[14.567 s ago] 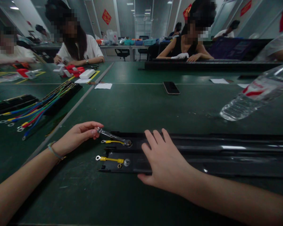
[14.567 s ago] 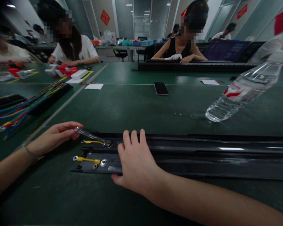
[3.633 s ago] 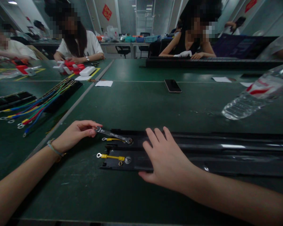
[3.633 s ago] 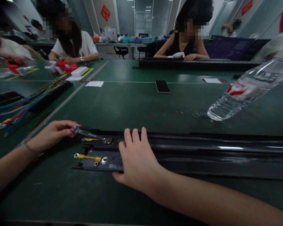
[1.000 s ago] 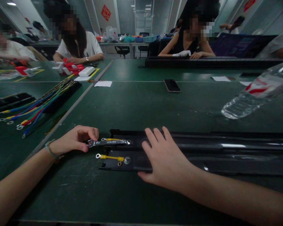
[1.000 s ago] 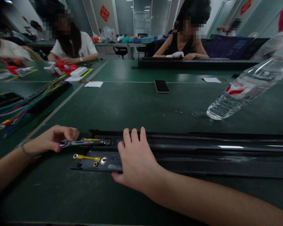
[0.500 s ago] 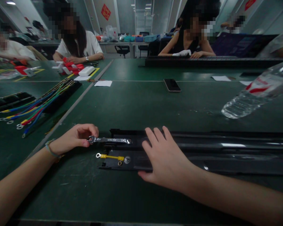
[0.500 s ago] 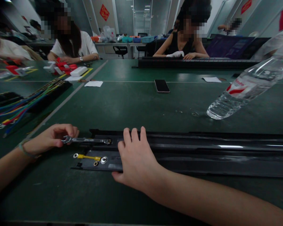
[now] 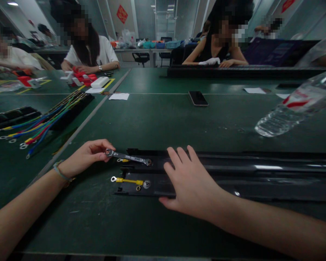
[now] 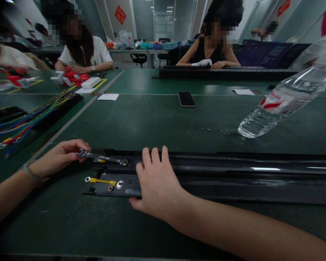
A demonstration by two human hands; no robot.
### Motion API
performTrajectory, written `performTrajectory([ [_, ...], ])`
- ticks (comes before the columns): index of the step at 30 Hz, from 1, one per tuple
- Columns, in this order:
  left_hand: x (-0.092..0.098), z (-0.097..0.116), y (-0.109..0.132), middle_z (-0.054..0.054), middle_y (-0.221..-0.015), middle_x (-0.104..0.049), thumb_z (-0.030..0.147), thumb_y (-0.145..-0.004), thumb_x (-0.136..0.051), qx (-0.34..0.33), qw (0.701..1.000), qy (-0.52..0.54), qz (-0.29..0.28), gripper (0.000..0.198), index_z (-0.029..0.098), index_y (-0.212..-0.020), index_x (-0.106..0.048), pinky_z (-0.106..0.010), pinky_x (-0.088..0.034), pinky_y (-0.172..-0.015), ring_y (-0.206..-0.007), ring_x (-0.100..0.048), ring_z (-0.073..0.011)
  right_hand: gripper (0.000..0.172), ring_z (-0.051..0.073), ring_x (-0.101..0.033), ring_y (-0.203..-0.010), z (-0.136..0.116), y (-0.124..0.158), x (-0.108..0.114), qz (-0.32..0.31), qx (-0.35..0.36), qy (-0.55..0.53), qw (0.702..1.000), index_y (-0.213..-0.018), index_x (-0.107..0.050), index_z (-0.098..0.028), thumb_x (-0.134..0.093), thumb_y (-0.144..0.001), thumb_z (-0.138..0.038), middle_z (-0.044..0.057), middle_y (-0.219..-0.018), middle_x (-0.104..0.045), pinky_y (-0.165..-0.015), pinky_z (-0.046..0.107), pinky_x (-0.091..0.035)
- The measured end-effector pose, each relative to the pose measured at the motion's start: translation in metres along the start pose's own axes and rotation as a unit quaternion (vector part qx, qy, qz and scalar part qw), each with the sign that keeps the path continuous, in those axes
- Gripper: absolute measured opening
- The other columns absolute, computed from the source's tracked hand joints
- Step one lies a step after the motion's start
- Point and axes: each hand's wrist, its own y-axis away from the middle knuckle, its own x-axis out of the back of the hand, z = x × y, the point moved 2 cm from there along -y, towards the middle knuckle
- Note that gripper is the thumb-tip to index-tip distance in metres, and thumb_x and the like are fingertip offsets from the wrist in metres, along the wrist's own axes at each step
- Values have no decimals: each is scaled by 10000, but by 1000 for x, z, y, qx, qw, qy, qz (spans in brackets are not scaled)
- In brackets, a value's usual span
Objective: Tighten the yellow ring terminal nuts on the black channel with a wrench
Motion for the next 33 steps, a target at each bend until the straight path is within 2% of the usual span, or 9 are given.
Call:
performTrajectory([
  [16, 1, 0, 0, 10, -653, -514, 260, -703, -629, 6, 1000, 8, 12, 178, 140, -822, -575, -208, -362, -545, -567, -461, -100, 656, 403, -328, -1153, 0, 0, 0, 0, 1, 1, 1000, -1018, -568, -101, -424, -657, -630, 248, -1273, -382, -933, 572, -182],
  [25, -8, 10, 1, -5, -677, -525, 323, -604, -731, -32, 994, 51, -91, 246, 163, -740, -602, -237, -367, -553, -641, -472, -142, 645, 394, -327, -1153, 0, 2, 1, -2, 1, 1, 1000, -1015, -566, -106, -421, -661, -626, 239, -1275, -382, -936, 567, -181],
  [33, -12, 13, 1, 3, -688, -544, 286, -625, -725, -48, 989, 64, -122, 209, 178, -761, -609, -245, -368, -580, -651, -474, -135, 650, 396, -316, -1160, 0, 1, 1, -1, 0, 1, 1000, -1031, -558, -104, -427, -663, -623, 238, -1279, -378, -940, 563, -177],
])
